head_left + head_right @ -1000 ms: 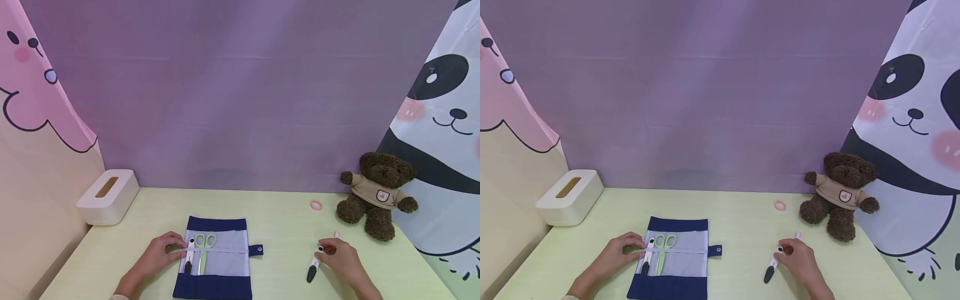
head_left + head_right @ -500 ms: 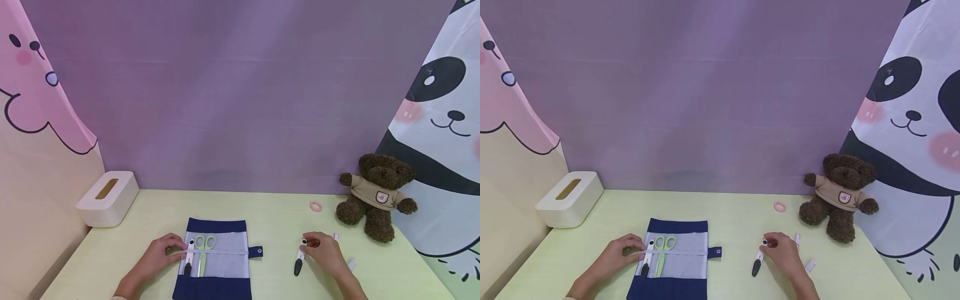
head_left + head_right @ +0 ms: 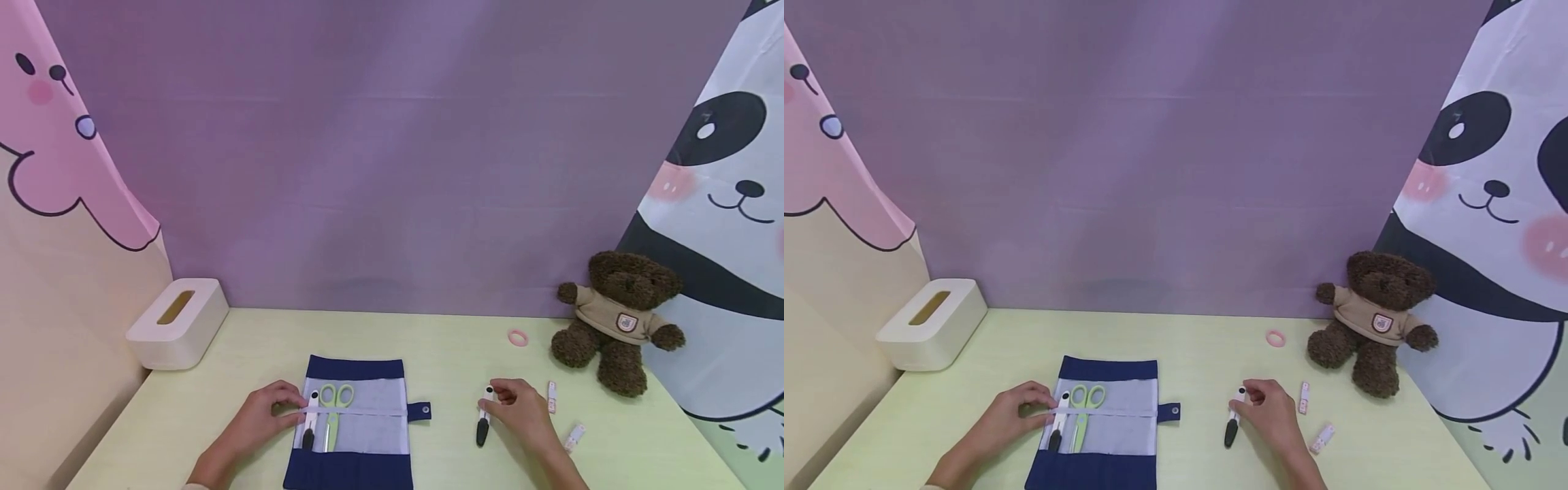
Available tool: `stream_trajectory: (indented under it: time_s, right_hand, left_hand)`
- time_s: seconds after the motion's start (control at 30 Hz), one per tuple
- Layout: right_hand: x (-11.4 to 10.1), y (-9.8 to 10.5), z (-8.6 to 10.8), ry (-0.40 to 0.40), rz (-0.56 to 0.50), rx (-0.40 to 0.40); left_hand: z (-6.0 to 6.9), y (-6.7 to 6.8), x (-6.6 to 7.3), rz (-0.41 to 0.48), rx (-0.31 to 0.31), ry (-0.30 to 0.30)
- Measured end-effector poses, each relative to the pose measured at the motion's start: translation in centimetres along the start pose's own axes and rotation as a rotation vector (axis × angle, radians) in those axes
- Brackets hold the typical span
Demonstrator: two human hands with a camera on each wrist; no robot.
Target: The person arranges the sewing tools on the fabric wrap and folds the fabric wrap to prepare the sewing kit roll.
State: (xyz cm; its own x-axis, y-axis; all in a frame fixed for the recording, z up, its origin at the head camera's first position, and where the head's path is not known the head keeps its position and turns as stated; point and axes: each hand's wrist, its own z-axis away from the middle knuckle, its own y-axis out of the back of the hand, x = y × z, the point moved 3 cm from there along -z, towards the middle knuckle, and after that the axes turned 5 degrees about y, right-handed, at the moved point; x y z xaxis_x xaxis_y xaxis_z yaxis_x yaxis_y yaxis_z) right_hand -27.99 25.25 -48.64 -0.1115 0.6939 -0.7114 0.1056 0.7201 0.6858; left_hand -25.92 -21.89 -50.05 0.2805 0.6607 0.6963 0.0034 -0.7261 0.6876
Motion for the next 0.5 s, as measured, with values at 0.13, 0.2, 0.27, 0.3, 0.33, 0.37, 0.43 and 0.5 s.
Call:
stream_trajectory:
  time_s: [0.13,0.2,0.27,0.3,0.33,0.37,0.43,0.5]
  right_hand:
    - [-0.5,-0.3,-0.1,0.022,0.026,0.024]
    - [-0.8,-0.4,-0.2,0.022,0.033,0.026]
    - [-1.0,-0.5,-0.3,0.016,0.025,0.011]
    - [-1.1,-0.5,-0.3,0.011,0.019,0.004]
    - [-1.1,-0.5,-0.4,0.003,0.01,-0.005]
    - [-1.2,-0.4,-0.4,-0.005,0.002,-0.01]
    - [-1.1,-0.3,-0.4,-0.019,-0.013,-0.017]
    - [-1.1,-0.1,-0.4,-0.028,-0.02,-0.015]
  left_hand:
    - [0.0,0.2,0.0,-0.009,-0.005,-0.001]
    - [0.0,0.3,0.0,-0.009,0.0,0.005]
    - [0.1,0.3,-0.1,-0.002,0.0,0.001]
    - [0.1,0.3,-0.1,0.0,0.001,-0.005]
    - [0.1,0.3,-0.1,0.001,0.001,-0.013]
    - [0.1,0.2,-0.2,0.003,0.0,-0.014]
    - [0.0,0.1,-0.2,0.005,-0.006,-0.026]
    - [-0.1,0.0,-0.2,0.002,-0.008,-0.019]
